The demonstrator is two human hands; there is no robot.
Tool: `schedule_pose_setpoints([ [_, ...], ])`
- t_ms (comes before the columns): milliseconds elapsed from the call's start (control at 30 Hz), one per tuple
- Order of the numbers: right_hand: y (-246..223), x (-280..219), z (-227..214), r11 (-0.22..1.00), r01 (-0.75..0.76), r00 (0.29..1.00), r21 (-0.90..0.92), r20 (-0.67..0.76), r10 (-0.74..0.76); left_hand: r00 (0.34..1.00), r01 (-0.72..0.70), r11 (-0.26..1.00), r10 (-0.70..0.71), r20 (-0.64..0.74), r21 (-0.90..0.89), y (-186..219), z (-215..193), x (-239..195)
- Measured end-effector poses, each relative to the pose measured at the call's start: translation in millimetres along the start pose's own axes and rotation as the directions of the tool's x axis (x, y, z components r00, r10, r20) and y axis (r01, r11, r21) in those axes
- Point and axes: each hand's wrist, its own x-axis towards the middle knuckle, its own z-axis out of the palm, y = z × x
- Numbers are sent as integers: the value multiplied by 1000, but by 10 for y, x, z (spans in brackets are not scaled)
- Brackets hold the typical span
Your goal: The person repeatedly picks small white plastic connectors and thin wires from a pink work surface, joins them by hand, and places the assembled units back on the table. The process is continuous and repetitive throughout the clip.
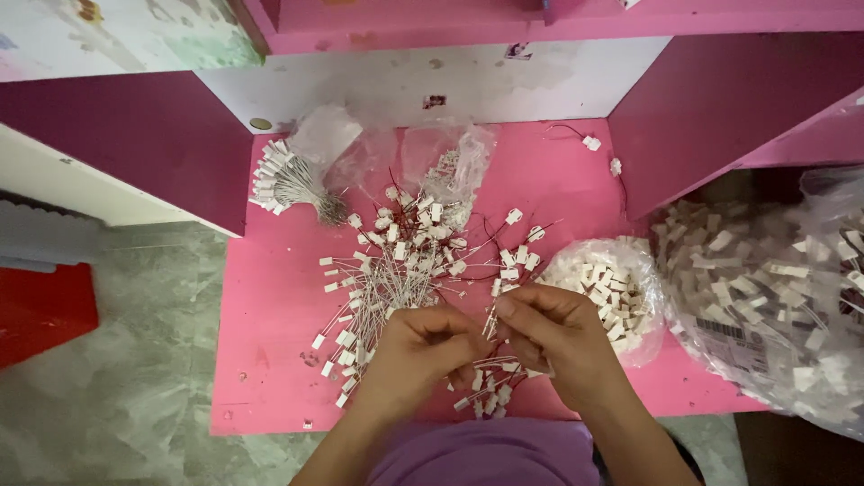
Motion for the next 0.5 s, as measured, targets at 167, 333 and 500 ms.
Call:
schedule_pose_setpoints([
  [167,-60,-67,110,998,-18,999,-56,-43,16,998,56,998,-56,7,38,11,-29,-19],
  [333,15,-94,58,995,-90,994,-40,-68,87,994,80,989,-88,59,124,-15,-19,-7],
  [500,38,-91,-1,997,-76,991,12,-112,77,986,144,976,-155,55,166,112,133,-13],
])
